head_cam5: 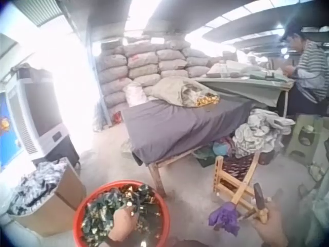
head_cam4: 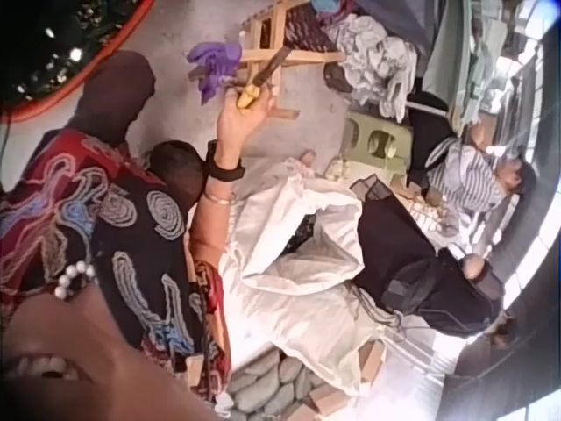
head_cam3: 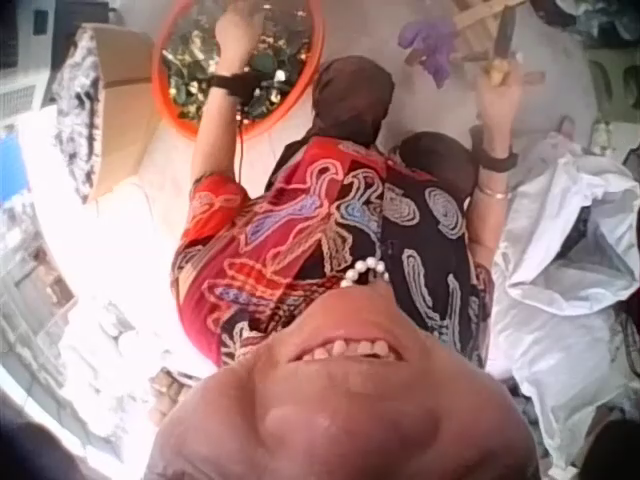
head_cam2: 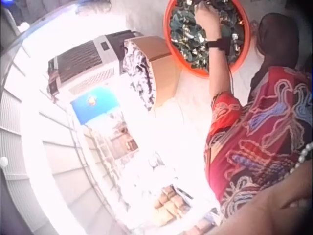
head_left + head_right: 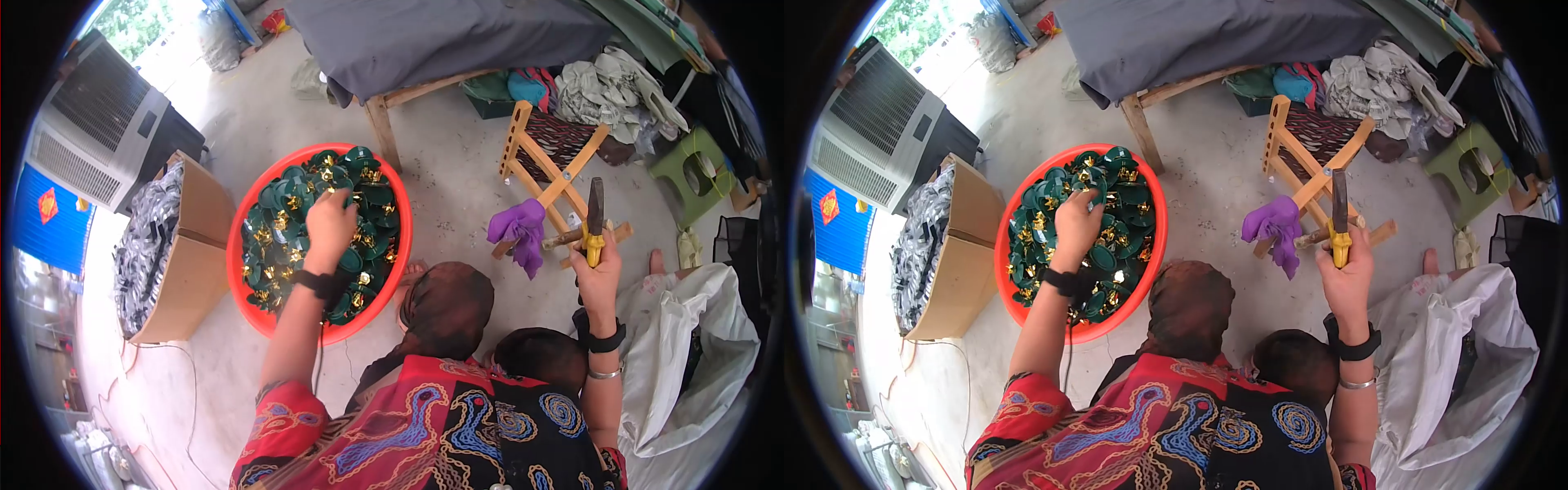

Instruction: The recorder is assembling green fabric components, possibly holiday ornaments or decorations, using pliers to attach small gold pieces.

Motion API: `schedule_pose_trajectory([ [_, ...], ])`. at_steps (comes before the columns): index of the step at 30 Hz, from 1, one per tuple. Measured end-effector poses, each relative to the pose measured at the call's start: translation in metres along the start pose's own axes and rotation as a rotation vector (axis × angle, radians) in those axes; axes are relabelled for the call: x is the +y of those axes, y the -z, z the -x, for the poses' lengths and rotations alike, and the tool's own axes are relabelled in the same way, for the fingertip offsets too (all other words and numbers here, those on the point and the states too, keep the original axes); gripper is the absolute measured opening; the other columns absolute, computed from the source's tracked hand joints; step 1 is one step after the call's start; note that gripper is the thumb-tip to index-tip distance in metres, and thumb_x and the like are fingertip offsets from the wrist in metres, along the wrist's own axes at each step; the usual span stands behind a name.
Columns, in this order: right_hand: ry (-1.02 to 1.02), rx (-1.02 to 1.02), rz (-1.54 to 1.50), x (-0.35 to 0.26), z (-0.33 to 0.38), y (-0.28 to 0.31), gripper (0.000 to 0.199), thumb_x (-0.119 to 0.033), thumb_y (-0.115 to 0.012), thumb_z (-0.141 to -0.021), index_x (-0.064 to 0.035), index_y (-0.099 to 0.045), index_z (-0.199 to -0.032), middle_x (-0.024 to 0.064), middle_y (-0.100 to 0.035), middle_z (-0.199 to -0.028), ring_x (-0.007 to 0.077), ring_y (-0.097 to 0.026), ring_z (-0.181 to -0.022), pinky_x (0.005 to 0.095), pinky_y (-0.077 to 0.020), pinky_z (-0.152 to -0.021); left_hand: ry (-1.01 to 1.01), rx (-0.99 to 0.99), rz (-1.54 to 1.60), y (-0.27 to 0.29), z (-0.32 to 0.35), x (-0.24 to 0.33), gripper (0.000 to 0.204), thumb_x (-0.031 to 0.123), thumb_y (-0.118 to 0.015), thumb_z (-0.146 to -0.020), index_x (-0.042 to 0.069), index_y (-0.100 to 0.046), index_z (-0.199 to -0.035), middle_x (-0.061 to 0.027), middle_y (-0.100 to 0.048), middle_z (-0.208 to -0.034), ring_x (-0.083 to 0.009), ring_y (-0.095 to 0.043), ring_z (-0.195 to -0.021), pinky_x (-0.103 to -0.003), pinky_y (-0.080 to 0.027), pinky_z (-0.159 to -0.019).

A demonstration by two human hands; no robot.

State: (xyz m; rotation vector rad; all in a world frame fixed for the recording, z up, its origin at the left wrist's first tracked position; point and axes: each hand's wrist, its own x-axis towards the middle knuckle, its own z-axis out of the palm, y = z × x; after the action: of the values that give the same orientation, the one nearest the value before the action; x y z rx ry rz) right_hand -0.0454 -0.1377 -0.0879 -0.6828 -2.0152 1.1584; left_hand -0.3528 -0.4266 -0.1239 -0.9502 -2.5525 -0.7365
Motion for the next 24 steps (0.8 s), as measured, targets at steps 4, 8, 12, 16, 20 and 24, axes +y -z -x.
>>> schedule_pose_trajectory([
  [4,0.018,-0.028,0.033,0.005,-0.002,-0.009,0.029,0.002,-0.060,-0.071,0.0003,-0.056,-0.100,0.0043,-0.047,-0.087,0.0133,-0.050,-0.077,0.0254,-0.0419,-0.072,0.013,-0.150,-0.284,-0.022,0.024,-0.051,0.015,0.011,-0.065,-0.071,0.005,-0.066,-0.085,-0.0154,-0.063,-0.081,-0.0347,-0.063,-0.076,-0.042,-0.052,-0.069],
  [8,-0.055,-0.045,-0.042,-0.005,0.000,-0.014,0.031,0.002,-0.061,-0.072,0.0004,-0.056,-0.103,0.0038,-0.047,-0.088,0.0132,-0.049,-0.080,0.0259,-0.0417,-0.074,0.047,-0.097,-0.315,-0.033,0.020,-0.069,0.004,0.010,-0.058,-0.073,0.007,-0.061,-0.071,-0.0138,-0.063,-0.074,-0.0347,-0.063,-0.072,-0.045,-0.051,-0.063],
  [12,-0.074,-0.037,-0.034,0.001,0.001,-0.008,0.032,0.002,-0.061,-0.072,0.0009,-0.056,-0.105,0.0037,-0.047,-0.087,0.0136,-0.050,-0.080,0.0267,-0.0423,-0.074,0.126,0.046,-0.207,-0.011,0.002,-0.064,0.007,0.011,-0.059,-0.074,0.004,-0.060,-0.073,-0.0195,-0.062,-0.067,-0.0385,-0.061,-0.064,-0.048,-0.049,-0.060],
  [16,-0.007,0.009,0.111,0.007,-0.002,0.001,0.036,0.001,-0.062,-0.074,-0.0003,-0.055,-0.110,0.0012,-0.052,-0.086,0.0098,-0.050,-0.076,0.0240,-0.0425,-0.069,0.102,0.158,0.061,0.001,-0.016,-0.036,0.005,0.008,-0.059,-0.078,0.002,-0.059,-0.077,-0.0183,-0.061,-0.063,-0.0353,-0.062,-0.059,-0.042,-0.048,-0.054],
  [20,-0.001,0.081,0.059,0.000,-0.011,-0.008,0.033,-0.001,-0.063,-0.074,-0.0010,-0.056,-0.107,0.0020,-0.055,-0.086,0.0111,-0.051,-0.077,0.0254,-0.0430,-0.071,-0.012,0.051,0.508,-0.006,-0.036,0.068,0.005,0.001,-0.060,-0.082,0.002,-0.061,-0.087,-0.0142,-0.062,-0.066,-0.0246,-0.063,-0.057,-0.030,-0.048,-0.055],
  [24,0.052,0.123,-0.037,-0.018,-0.027,-0.011,0.038,0.001,-0.062,-0.076,-0.0013,-0.054,-0.112,0.0023,-0.054,-0.087,0.0107,-0.052,-0.080,0.0249,-0.0436,-0.072,-0.640,0.108,0.573,-0.076,-0.050,0.141,0.023,-0.004,-0.063,-0.074,0.005,-0.060,-0.094,-0.0112,-0.067,-0.096,-0.0282,-0.065,-0.080,-0.037,-0.054,-0.067],
])
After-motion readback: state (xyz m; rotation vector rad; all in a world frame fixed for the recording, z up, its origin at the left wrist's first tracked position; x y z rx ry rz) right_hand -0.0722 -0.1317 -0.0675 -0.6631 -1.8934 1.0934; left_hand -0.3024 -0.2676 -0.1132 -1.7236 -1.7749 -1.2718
